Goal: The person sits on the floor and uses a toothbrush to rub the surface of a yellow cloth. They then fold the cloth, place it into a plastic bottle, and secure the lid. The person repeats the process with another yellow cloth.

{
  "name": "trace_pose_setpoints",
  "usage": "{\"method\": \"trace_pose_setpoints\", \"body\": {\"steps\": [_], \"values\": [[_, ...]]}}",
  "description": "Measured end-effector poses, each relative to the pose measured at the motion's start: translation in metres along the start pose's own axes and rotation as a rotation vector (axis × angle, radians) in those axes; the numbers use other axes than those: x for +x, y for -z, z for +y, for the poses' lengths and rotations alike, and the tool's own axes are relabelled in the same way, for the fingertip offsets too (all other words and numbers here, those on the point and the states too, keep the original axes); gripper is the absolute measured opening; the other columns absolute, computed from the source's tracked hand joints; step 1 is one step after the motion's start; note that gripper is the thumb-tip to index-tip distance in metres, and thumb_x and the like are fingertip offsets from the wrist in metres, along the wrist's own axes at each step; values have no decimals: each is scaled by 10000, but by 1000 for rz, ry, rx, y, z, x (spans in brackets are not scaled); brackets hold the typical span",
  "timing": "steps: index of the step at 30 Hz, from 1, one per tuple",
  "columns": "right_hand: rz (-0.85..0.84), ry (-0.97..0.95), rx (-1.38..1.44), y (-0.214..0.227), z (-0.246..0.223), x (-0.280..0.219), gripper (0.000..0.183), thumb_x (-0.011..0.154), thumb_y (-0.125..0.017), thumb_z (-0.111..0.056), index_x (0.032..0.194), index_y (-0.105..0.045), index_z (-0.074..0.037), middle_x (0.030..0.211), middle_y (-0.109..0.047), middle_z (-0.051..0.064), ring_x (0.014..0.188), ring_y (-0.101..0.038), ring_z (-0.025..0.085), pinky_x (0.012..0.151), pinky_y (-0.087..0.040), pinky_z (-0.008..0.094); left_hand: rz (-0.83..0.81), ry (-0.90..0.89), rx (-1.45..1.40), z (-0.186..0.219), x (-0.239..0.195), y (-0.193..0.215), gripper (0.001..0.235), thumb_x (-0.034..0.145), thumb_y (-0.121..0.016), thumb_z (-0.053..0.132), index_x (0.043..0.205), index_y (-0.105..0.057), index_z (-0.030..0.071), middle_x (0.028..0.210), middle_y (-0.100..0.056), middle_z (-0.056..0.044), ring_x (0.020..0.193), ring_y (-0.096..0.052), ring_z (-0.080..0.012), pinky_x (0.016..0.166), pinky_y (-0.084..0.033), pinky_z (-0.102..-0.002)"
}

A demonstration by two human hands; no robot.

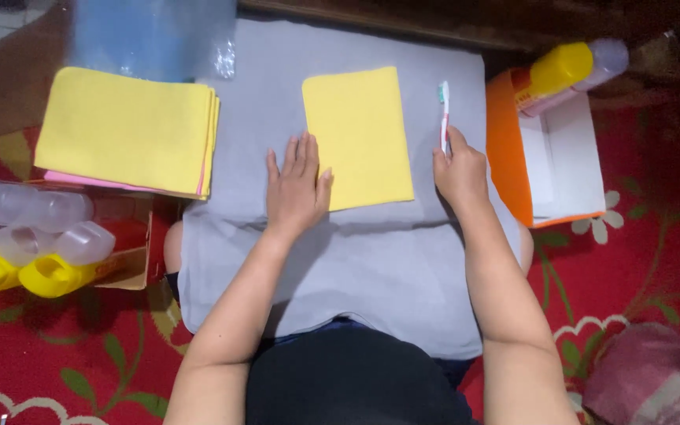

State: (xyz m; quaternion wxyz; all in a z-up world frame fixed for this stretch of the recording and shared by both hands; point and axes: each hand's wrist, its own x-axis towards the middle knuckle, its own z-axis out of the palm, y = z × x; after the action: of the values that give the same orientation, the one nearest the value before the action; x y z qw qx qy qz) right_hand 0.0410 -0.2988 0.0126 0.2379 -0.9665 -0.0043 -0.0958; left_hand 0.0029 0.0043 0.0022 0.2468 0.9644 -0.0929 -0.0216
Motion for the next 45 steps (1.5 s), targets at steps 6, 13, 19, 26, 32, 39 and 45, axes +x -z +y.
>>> {"method": "trace_pose_setpoints", "body": {"steps": [6,13,19,26,32,39,45], "values": [[31,-1,-112,-1,1,3,392,970,-748,-104,1324,-696,54,893,-716,268,806,-734,363,694,-606,419,389,-108,-331,-42,14,-26,420,1003,-604,218,1388,-629,52,1420,-634,-135,1348,-559,-334,1156,-312,-577],[253,112,-125,-16,15,1,464,928,-784,-94,1339,-684,97,961,-624,266,816,-673,419,737,-560,464,789,-25,-164,-106,62,66,239,879,-734,69,1113,-773,102,981,-767,-100,896,-707,-345,851,-495,-448],[389,306,-72,5,-13,2,414,1010,-730,-45,1381,-626,105,1174,-383,238,795,-469,340,717,-477,460,641,163,136,-148,103,100,403,995,-680,330,1299,-675,66,1205,-704,-121,1122,-560,-370,955,-387,-523],[459,376,-17,0,-11,5,308,990,-754,47,1284,-685,108,1203,-379,229,753,-399,279,703,-437,412,273,339,76,-157,122,97,547,1036,-500,478,1412,-609,96,1375,-641,-138,1411,-371,-404,1118,-203,-577],[467,379,-10,-2,-11,5,277,989,-757,41,1256,-709,96,1189,-390,223,775,-399,275,722,-441,405,346,291,109,-164,127,92,257,1065,-554,342,981,-723,168,934,-755,-144,1290,-548,-401,1088,-272,-531],[458,364,-7,-5,-6,4,274,991,-758,42,1258,-714,87,1198,-388,206,796,-398,263,687,-451,383,446,398,-111,-150,116,112,349,1074,-458,318,827,-674,197,772,-682,-60,748,-495,-363,813,-358,-383],[467,362,-1,-2,-11,3,269,975,-739,87,1243,-720,102,1200,-383,202,801,-398,271,705,-451,394,542,505,-249,-144,104,126,343,995,-496,260,1228,-743,310,886,-768,-21,1044,-512,-384,740,-500,-498]]}}
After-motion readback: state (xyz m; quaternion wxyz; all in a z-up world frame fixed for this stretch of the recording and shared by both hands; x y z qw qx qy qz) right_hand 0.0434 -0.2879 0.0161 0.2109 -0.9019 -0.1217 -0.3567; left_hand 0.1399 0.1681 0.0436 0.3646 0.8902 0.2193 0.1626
